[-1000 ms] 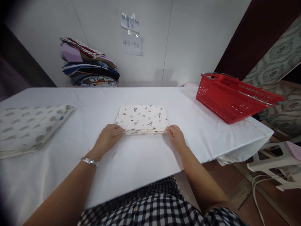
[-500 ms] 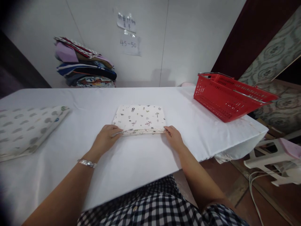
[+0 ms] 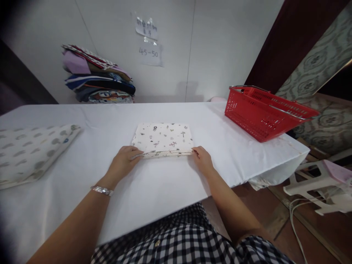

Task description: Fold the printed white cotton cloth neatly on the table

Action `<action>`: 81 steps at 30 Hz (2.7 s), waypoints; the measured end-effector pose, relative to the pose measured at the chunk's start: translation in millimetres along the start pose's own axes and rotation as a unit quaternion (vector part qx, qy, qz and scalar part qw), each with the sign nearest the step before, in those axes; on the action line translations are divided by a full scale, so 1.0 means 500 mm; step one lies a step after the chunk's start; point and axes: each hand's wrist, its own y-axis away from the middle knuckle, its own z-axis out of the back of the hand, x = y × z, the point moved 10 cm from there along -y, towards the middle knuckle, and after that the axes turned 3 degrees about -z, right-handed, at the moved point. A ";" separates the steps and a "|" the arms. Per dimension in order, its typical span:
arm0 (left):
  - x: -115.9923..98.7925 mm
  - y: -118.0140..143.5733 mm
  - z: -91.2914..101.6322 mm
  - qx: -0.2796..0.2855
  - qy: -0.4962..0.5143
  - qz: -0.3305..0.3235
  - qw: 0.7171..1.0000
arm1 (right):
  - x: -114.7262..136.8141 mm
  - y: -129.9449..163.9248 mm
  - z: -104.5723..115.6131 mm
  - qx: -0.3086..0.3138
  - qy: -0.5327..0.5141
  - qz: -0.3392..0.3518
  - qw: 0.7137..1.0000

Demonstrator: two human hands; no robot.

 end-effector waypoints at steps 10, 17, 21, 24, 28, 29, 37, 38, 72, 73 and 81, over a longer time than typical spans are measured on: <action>0.005 0.000 -0.003 -0.013 0.015 -0.003 1.000 | 0.008 -0.004 -0.003 -0.006 0.023 -0.003 1.000; 0.002 -0.001 -0.005 -0.007 0.018 -0.001 1.000 | 0.000 -0.003 0.003 -0.015 0.064 -0.039 0.997; 0.004 0.000 -0.007 -0.007 0.023 0.000 1.000 | 0.000 -0.002 0.002 -0.015 0.059 -0.022 0.998; 0.004 0.002 -0.008 -0.008 0.027 0.000 1.000 | 0.012 -0.003 0.007 -0.039 0.069 0.018 0.997; -0.002 0.002 -0.004 -0.017 0.018 -0.003 1.000 | 0.063 -0.003 -0.001 -0.048 0.093 0.120 0.987; -0.003 0.002 -0.003 -0.017 0.014 -0.003 1.000 | 0.076 -0.004 -0.008 -0.039 0.095 0.139 0.985; -0.009 0.002 0.000 -0.016 -0.031 0.003 0.999 | 0.118 -0.025 -0.062 0.045 0.094 0.143 0.984; -0.011 0.002 0.001 -0.019 -0.041 0.003 0.999 | 0.117 -0.027 -0.064 0.050 0.093 0.140 0.984; -0.118 -0.062 -0.078 0.003 -0.013 -0.076 0.997 | 0.115 -0.035 -0.095 0.093 0.062 0.144 0.983; -0.120 -0.061 -0.078 0.002 -0.012 -0.076 0.997 | 0.115 -0.035 -0.097 0.092 0.068 0.144 0.983; -0.127 -0.057 -0.082 0.010 -0.023 -0.084 0.996 | 0.124 -0.035 -0.081 0.047 0.086 0.157 0.983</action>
